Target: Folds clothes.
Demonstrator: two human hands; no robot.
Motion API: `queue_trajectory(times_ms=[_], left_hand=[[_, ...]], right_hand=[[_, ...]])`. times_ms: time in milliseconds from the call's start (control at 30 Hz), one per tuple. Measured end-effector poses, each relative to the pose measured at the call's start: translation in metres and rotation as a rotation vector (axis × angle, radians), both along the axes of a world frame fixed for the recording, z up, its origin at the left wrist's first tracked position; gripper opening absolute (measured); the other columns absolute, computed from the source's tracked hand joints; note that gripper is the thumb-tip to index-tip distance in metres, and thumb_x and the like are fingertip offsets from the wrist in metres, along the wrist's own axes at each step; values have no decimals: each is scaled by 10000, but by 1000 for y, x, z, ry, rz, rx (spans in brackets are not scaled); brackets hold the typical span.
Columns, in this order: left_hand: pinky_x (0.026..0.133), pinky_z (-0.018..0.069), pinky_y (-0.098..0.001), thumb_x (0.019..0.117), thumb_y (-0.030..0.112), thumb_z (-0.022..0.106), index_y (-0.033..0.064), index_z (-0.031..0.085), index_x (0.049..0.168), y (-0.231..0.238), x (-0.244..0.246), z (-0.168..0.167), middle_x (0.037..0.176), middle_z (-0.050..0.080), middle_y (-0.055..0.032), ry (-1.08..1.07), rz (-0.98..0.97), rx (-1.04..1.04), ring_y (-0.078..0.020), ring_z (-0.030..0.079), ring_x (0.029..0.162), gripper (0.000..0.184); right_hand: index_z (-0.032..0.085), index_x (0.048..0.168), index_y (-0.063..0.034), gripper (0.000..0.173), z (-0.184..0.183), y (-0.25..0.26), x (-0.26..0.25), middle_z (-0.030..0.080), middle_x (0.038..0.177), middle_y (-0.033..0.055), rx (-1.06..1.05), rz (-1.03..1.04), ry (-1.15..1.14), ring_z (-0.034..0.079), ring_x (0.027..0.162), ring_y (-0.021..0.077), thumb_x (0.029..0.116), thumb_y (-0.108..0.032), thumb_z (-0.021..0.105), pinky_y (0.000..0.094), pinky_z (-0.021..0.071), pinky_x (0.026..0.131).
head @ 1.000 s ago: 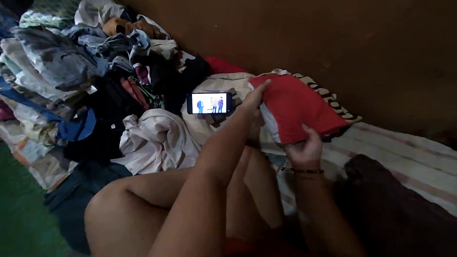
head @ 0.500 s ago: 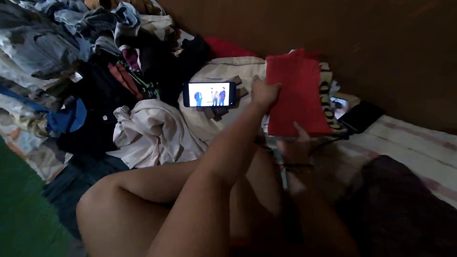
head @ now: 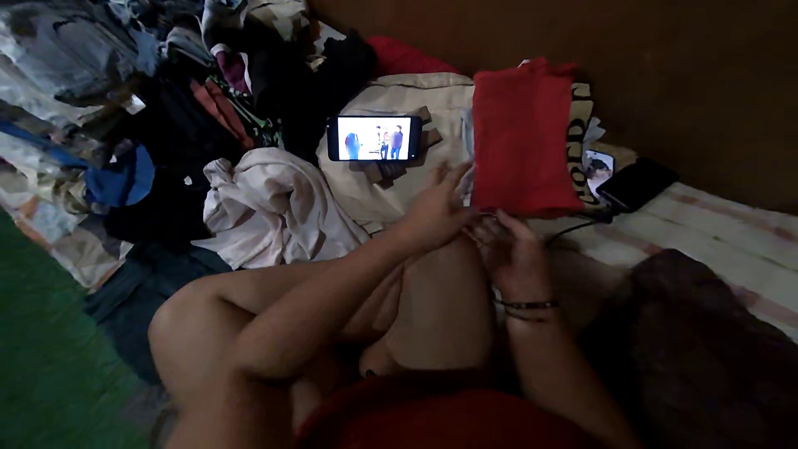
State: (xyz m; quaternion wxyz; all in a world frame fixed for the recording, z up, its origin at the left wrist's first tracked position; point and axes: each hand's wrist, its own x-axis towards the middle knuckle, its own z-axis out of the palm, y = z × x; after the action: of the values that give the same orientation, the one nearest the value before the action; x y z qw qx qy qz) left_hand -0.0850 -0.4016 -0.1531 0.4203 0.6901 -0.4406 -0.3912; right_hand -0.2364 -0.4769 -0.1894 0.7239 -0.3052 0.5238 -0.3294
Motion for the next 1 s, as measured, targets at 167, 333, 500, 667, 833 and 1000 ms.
queue_trajectory(times_ms=[167, 333, 500, 667, 833, 1000], left_hand=[[991, 558, -399, 968, 178, 656, 81, 611, 1362, 199, 47, 12, 1582, 389, -129, -338, 214, -81, -219, 581, 1268, 409], [931, 539, -329, 1028, 218, 548, 33, 404, 1460, 416, 78, 1, 1459, 480, -116, -203, 1224, 11, -119, 606, 1126, 491], [989, 495, -474, 1095, 261, 410, 74, 280, 1569, 552, 37, -60, 1541, 391, -204, 334, 1938, 160, -309, 526, 1289, 526], [839, 498, -441, 1068, 299, 461, 74, 424, 1463, 602, -7, -182, 1267, 523, -175, 678, 2119, 352, -275, 560, 1032, 456], [939, 478, -472, 1078, 321, 449, 36, 401, 1483, 584, 4, -242, 1381, 499, -202, 1011, 2053, 276, -297, 539, 1151, 497], [986, 482, -435, 1135, 144, 280, -70, 330, 1498, 545, 54, -163, 1432, 481, -262, 856, 1618, 302, -293, 541, 1186, 425]], right_hand=[[162, 1636, -88, 844, 8, 42, -19, 420, 1534, 190, -519, 382, 280, 542, 1320, 212, 945, -226, 626, 324, 515, 1027], [504, 1513, -86, 577, 3, 59, -23, 522, 1441, 269, -1295, 802, 668, 496, 1326, 443, 1008, -363, 542, 583, 421, 1092], [534, 1470, -15, 566, 15, 56, -17, 447, 1459, 360, -1280, 1026, 780, 449, 1341, 513, 1037, -378, 504, 596, 366, 1128], [527, 1480, -25, 582, 14, 56, -12, 418, 1489, 356, -1282, 1041, 891, 409, 1384, 496, 1047, -409, 459, 586, 321, 1161], [557, 1462, -47, 592, 17, 55, 2, 427, 1472, 352, -1278, 1057, 978, 430, 1352, 500, 1028, -439, 463, 613, 336, 1132], [589, 1406, 3, 449, 41, 87, 28, 421, 1450, 346, -1180, 1014, 1072, 432, 1316, 534, 1042, -245, 502, 689, 356, 1062]])
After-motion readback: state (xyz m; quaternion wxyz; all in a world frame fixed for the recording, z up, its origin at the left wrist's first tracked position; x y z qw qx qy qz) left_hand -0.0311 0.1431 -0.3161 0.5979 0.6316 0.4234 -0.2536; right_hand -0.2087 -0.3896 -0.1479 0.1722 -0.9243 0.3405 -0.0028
